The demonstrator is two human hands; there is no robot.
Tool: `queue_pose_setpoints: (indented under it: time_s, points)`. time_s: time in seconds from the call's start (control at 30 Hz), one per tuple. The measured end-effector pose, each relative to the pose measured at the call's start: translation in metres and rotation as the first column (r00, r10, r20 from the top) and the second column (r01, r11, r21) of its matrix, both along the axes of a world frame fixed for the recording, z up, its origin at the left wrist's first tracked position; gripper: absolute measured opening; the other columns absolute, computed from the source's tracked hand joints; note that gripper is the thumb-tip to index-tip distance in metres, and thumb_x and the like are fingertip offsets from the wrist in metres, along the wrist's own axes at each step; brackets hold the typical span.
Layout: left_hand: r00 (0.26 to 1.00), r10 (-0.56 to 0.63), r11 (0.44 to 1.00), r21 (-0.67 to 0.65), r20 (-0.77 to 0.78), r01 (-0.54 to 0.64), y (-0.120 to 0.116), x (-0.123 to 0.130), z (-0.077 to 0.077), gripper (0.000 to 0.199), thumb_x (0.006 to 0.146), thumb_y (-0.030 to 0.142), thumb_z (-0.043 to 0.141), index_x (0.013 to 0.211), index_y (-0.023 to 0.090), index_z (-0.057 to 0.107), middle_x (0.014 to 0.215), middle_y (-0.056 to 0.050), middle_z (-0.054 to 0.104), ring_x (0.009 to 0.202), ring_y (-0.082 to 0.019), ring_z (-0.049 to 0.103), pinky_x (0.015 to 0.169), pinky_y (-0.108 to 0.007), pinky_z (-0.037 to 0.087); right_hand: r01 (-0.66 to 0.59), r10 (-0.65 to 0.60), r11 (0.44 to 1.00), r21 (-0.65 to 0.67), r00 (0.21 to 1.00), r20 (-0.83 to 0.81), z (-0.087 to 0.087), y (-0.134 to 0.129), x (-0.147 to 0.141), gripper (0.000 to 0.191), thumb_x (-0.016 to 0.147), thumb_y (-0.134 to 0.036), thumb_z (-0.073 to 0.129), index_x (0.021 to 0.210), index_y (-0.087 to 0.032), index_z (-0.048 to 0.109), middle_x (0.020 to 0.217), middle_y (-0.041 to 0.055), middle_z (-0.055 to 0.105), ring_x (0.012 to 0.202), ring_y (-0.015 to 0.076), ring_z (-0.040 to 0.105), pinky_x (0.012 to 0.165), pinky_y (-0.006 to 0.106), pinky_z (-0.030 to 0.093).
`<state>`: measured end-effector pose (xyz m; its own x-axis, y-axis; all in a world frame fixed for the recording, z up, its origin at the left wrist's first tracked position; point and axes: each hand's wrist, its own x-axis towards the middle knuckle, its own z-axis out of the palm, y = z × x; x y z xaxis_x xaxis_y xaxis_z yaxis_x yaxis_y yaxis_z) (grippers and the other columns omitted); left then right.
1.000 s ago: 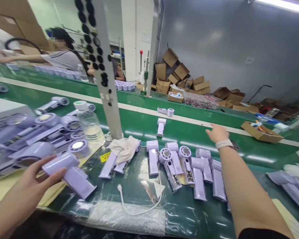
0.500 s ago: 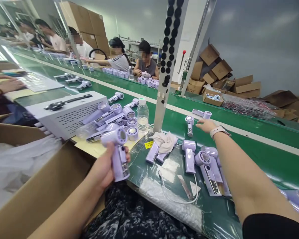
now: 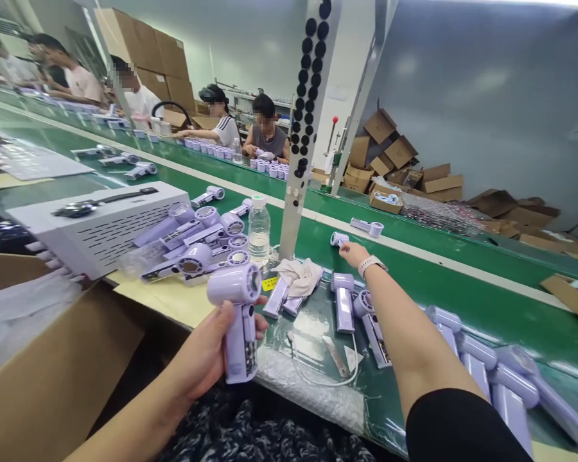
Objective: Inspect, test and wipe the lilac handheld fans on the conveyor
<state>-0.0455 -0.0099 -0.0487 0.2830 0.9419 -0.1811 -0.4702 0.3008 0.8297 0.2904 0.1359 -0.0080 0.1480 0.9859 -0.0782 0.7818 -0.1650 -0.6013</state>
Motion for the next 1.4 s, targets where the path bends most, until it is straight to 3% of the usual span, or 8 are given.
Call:
queue_pose_setpoints:
  time_s: [0.27, 0.4, 0.5, 0.57, 0.63, 0.87, 1.07, 1.4]
  points:
    - [0.964, 0.009, 1.000, 0.023, 0.265, -0.015, 0.014, 0.044, 0.013, 0.068, 0.058, 0.069, 0.086, 0.100, 0.017, 0.074, 0.129, -0.013, 0.072, 0.129, -0.033, 0.062, 0.105, -0.038, 0.056, -0.014, 0.183, 0.964, 0.267, 0.762, -0.622, -0.011, -0.143, -0.090, 0.020, 0.106, -0.041, 0.032, 0.113, -0.027, 0.044, 0.098, 0.0034, 0.066, 0.089, 0.0186, 0.071, 0.078, 0.036, 0.060]
    - [0.958, -0.076, 0.997, 0.048, 0.275, 0.065, 0.008, 0.056, 0.016, 0.072, 0.057, 0.080, 0.079, 0.096, 0.020, 0.073, 0.114, -0.012, 0.077, 0.126, -0.041, 0.063, 0.093, -0.047, 0.061, -0.185, 0.305, 0.947, 0.262, 0.271, -0.913, -0.032, -0.208, -0.121, 0.025, 0.096, -0.047, 0.059, 0.110, -0.031, 0.046, 0.106, 0.0050, 0.067, 0.097, 0.0234, 0.069, 0.075, 0.037, 0.058]
    - [0.967, -0.016, 0.999, 0.040, 0.255, 0.006, 0.009, 0.055, 0.011, 0.068, 0.060, 0.079, 0.077, 0.095, 0.021, 0.072, 0.110, -0.010, 0.077, 0.125, -0.040, 0.064, 0.095, -0.049, 0.060, -0.333, 0.359, 0.922, 0.199, 0.542, -0.760, -0.040, -0.219, -0.102, 0.017, 0.096, -0.044, 0.059, 0.104, -0.028, 0.058, 0.116, 0.0077, 0.067, 0.106, 0.0263, 0.065, 0.092, 0.045, 0.054]
    - [0.969, 0.035, 0.994, 0.091, 0.246, -0.059, 0.012, 0.053, 0.008, 0.065, 0.061, 0.080, 0.077, 0.086, 0.021, 0.071, 0.109, -0.010, 0.078, 0.127, -0.040, 0.062, 0.100, -0.050, 0.057, -0.234, 0.266, 0.964, 0.127, 0.875, -0.404, -0.048, -0.214, -0.089, 0.021, 0.098, -0.041, 0.050, 0.092, -0.025, 0.062, 0.110, 0.0112, 0.068, 0.104, 0.0296, 0.063, 0.093, 0.049, 0.049]
    - [0.971, 0.063, 0.981, 0.165, 0.232, -0.103, 0.016, 0.053, 0.008, 0.065, 0.060, 0.082, 0.076, 0.078, 0.020, 0.070, 0.104, -0.010, 0.078, 0.130, -0.042, 0.059, 0.104, -0.051, 0.055, -0.105, 0.122, 0.986, 0.131, 0.984, -0.129, -0.059, -0.204, -0.091, 0.023, 0.096, -0.039, 0.051, 0.080, -0.023, 0.059, 0.090, 0.0124, 0.066, 0.091, 0.0322, 0.062, 0.084, 0.049, 0.048]
    - [0.968, 0.101, 0.950, 0.265, 0.229, -0.162, 0.024, 0.054, 0.011, 0.062, 0.064, 0.081, 0.074, 0.081, 0.022, 0.072, 0.097, -0.007, 0.077, 0.134, -0.041, 0.056, 0.107, -0.048, 0.053, -0.325, 0.335, 0.942, 0.081, 0.898, -0.287, -0.073, -0.208, -0.127, 0.023, 0.099, -0.030, 0.050, 0.078, -0.023, 0.057, 0.076, 0.0047, 0.067, 0.072, 0.0226, 0.063, 0.068, 0.035, 0.048]
    - [0.963, 0.065, 0.963, 0.237, 0.261, -0.129, 0.031, 0.069, 0.014, 0.062, 0.071, 0.083, 0.066, 0.082, 0.022, 0.068, 0.104, -0.007, 0.076, 0.136, -0.039, 0.054, 0.105, -0.047, 0.054, -0.208, 0.172, 0.978, 0.028, 0.720, -0.672, -0.051, -0.220, -0.105, 0.044, 0.098, -0.057, 0.053, 0.117, -0.019, 0.065, 0.051, -0.0050, 0.058, 0.050, 0.0182, 0.057, 0.057, 0.030, 0.043]
    - [0.936, -0.062, 0.975, 0.222, 0.347, -0.018, 0.025, 0.094, 0.025, 0.067, 0.072, 0.088, 0.058, 0.072, 0.021, 0.059, 0.111, -0.010, 0.073, 0.131, -0.039, 0.058, 0.103, -0.050, 0.053, -0.220, 0.233, 0.968, 0.125, 0.583, -0.778, -0.046, -0.221, -0.122, 0.037, 0.103, -0.052, 0.050, 0.084, -0.022, 0.058, 0.055, -0.0059, 0.051, 0.052, 0.0131, 0.048, 0.057, 0.027, 0.037]
